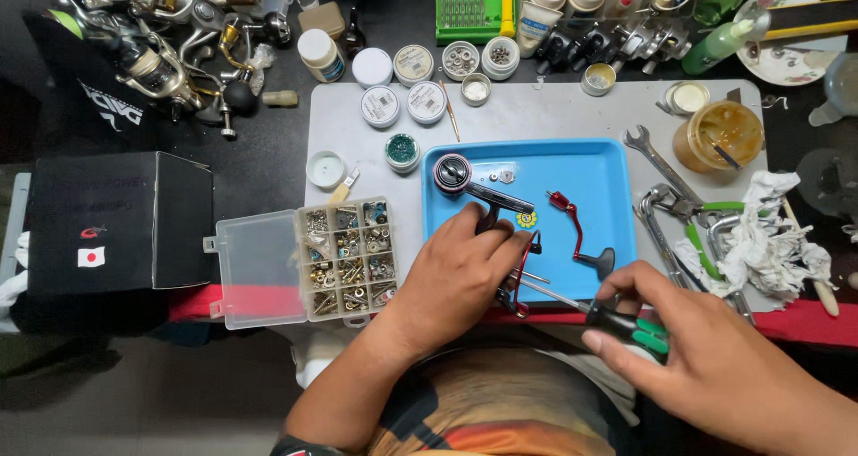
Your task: The person assembles a fishing reel by hand and with a screwdriver. They attach the rotor, insert a pin, secure the handle, and install the spool, then test the handle rotation.
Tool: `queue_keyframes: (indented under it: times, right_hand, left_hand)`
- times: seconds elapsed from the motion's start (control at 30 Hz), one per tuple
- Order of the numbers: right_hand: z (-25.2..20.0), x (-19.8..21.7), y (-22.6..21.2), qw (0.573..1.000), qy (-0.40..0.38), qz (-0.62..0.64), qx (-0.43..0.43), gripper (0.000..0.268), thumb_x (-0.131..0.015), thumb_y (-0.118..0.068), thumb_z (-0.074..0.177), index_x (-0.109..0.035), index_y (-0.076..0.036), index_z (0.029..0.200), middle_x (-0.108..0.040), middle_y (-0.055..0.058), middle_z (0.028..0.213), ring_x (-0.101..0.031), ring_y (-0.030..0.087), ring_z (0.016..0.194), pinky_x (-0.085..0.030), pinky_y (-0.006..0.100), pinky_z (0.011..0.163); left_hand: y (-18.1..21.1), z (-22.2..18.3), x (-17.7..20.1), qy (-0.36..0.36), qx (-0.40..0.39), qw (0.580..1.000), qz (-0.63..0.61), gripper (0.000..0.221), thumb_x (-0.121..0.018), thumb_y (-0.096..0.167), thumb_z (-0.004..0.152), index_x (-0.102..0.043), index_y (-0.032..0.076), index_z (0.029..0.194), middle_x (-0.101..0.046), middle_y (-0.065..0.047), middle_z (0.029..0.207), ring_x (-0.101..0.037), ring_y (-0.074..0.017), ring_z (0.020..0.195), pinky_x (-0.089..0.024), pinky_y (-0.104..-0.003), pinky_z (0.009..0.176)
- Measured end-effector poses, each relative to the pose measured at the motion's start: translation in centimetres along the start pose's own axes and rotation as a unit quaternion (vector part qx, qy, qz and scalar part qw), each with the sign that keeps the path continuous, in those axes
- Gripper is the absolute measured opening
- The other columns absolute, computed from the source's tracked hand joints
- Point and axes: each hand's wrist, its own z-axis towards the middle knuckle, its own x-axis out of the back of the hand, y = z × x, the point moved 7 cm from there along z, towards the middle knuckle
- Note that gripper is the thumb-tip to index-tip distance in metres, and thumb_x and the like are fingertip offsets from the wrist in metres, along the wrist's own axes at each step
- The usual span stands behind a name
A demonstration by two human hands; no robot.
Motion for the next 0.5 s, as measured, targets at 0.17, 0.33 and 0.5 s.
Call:
queue_keyframes:
  times: [0.17,0.33,0.5]
  right_hand:
    - [-2.5,-0.5,-1.8,0.781,0.336,-0.267,0.453,0.039,-0.064,-0.034,0.094,-0.062,-0.008,0.122,-0.070,0.007,0.107,-0.071,0.024,0.088,-0.058,0.039,0.072]
    - [-0.7,-0.2,-1.4,0.917,0.183,-0.047,0.350,0.034,-0.070,-0.040,0.088,-0.067,-0.024,0.118,-0.082,-0.004,0.094,-0.080,0.020,0.076,-0.057,0.039,0.062]
    - [0.5,-0.9,1.0,0.997,0.030,-0.049,0.059,0.045,-0.078,-0.052,0.080,-0.061,-0.049,0.121,-0.075,-0.008,0.072,-0.065,0.014,0.050,-0.054,0.022,0.067]
  left_hand:
    - [-0.3,0.1,0.0,0.001,0.002,1.000,0.006,0.020,-0.058,0.000,0.097,-0.065,0.004,0.116,-0.056,-0.009,0.085,-0.048,-0.0335,0.082,-0.045,-0.045,0.065]
    - [-0.2,0.1,-0.1,0.002,-0.008,1.000,0.013,0.021,-0.058,-0.002,0.096,-0.065,0.004,0.115,-0.056,-0.009,0.087,-0.047,-0.0327,0.082,-0.045,-0.044,0.065]
    - [-0.3,0.1,0.0,-0.010,-0.006,1.000,-0.008,0.025,-0.057,-0.003,0.093,-0.064,0.005,0.116,-0.055,-0.008,0.086,-0.047,-0.0324,0.082,-0.045,-0.044,0.065]
